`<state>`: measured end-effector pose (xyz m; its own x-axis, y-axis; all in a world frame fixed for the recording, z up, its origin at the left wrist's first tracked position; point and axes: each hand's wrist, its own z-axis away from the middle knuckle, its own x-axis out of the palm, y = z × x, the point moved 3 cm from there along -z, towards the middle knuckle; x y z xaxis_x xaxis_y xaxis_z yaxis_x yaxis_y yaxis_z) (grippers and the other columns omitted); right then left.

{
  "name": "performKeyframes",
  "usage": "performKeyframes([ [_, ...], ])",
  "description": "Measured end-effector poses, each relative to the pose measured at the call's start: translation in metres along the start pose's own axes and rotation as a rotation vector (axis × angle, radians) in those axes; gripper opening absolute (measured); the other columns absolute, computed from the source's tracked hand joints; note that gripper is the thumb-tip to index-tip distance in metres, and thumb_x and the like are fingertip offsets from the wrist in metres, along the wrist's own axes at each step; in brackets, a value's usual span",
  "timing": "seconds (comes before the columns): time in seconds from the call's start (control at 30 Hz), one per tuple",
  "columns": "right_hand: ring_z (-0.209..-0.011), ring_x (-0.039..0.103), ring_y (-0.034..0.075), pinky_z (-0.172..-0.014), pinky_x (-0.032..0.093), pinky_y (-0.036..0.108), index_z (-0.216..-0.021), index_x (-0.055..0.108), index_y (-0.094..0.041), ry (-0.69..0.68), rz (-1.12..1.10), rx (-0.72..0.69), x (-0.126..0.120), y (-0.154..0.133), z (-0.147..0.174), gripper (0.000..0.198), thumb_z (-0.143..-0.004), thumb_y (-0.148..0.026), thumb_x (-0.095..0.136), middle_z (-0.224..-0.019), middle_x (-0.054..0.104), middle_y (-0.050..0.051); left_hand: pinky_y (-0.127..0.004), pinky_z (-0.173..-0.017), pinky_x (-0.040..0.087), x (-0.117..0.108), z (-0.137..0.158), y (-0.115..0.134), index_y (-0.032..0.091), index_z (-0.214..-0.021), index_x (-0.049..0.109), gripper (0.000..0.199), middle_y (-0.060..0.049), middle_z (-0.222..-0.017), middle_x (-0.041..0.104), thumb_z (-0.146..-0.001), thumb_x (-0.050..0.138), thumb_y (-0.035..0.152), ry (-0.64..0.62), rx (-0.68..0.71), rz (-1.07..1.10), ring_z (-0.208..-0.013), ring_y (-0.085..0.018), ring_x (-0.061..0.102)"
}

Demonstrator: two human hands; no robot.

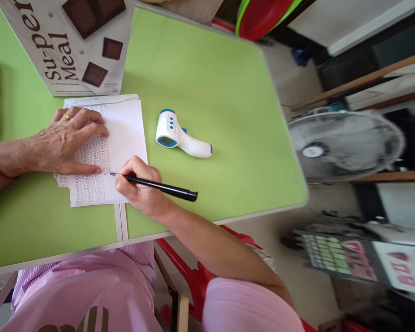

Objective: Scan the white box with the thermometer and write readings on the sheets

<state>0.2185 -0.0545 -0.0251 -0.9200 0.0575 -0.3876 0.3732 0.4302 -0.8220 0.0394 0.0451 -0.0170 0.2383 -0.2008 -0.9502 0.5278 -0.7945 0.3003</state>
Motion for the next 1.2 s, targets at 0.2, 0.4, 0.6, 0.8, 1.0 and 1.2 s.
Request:
performKeyframes([
  [0.2,-0.049,0.046,0.008,-0.048,0.040,0.022,-0.070,0.047,-0.024,-0.009,0.064,0.034,0.001,-0.001,0.000,0.019,-0.083,-0.022,0.061,-0.054,0.049,-0.008,-0.059,-0.105,0.033,0.000,0.000,0.000,0.023,-0.127,0.051,0.065,-0.015,-0.140,0.046,-0.073,0.069,0.055,0.002,0.001,-0.009,-0.122,-0.041,0.045],
  [0.4,-0.051,0.047,0.008,-0.050,0.041,0.022,-0.070,0.048,-0.024,-0.017,0.095,0.053,0.001,-0.001,0.001,0.019,-0.082,-0.023,0.062,-0.055,0.051,-0.008,-0.059,-0.105,0.032,0.003,0.000,-0.002,0.024,-0.125,0.051,0.065,-0.014,-0.139,0.047,-0.073,0.070,0.056,0.029,0.006,0.011,-0.123,-0.042,0.045],
  [0.6,-0.050,0.048,0.008,-0.050,0.041,0.022,-0.071,0.048,-0.024,-0.010,0.070,0.051,0.000,-0.001,0.001,0.018,-0.083,-0.023,0.061,-0.055,0.052,-0.008,-0.060,-0.105,0.032,0.005,0.000,-0.003,0.025,-0.123,0.052,0.063,-0.013,-0.139,0.047,-0.072,0.071,0.056,0.048,0.015,0.024,-0.123,-0.042,0.045],
  [0.8,-0.049,0.047,0.007,-0.049,0.039,0.021,-0.073,0.048,-0.023,0.032,0.032,0.021,-0.001,0.001,0.000,0.016,-0.082,-0.019,0.061,-0.058,0.052,-0.008,-0.062,-0.105,0.031,0.003,-0.001,-0.002,0.024,-0.123,0.052,0.064,-0.014,-0.138,0.047,-0.072,0.071,0.056,0.050,0.024,0.031,-0.123,-0.042,0.045],
  [1.0,-0.054,0.052,0.007,-0.052,0.045,0.022,-0.088,0.058,-0.023,0.112,0.205,-0.120,-0.014,-0.012,-0.011,0.007,-0.087,-0.016,0.061,-0.068,0.058,-0.005,-0.058,-0.101,0.039,0.001,0.001,-0.002,0.021,-0.119,0.054,0.061,-0.015,-0.132,0.052,-0.073,0.070,0.058,0.074,0.069,-0.039,-0.117,-0.038,0.051],
  [1.2,-0.084,0.065,0.018,-0.072,0.054,0.032,-0.103,0.065,-0.019,-0.158,0.647,-0.299,-0.027,-0.009,-0.037,0.017,-0.093,-0.013,0.052,-0.094,0.067,0.008,-0.039,-0.070,0.049,-0.025,0.003,-0.008,0.023,-0.096,0.049,0.019,-0.006,-0.092,0.056,-0.089,0.057,0.040,0.682,0.155,0.086,-0.080,-0.023,0.056],
])
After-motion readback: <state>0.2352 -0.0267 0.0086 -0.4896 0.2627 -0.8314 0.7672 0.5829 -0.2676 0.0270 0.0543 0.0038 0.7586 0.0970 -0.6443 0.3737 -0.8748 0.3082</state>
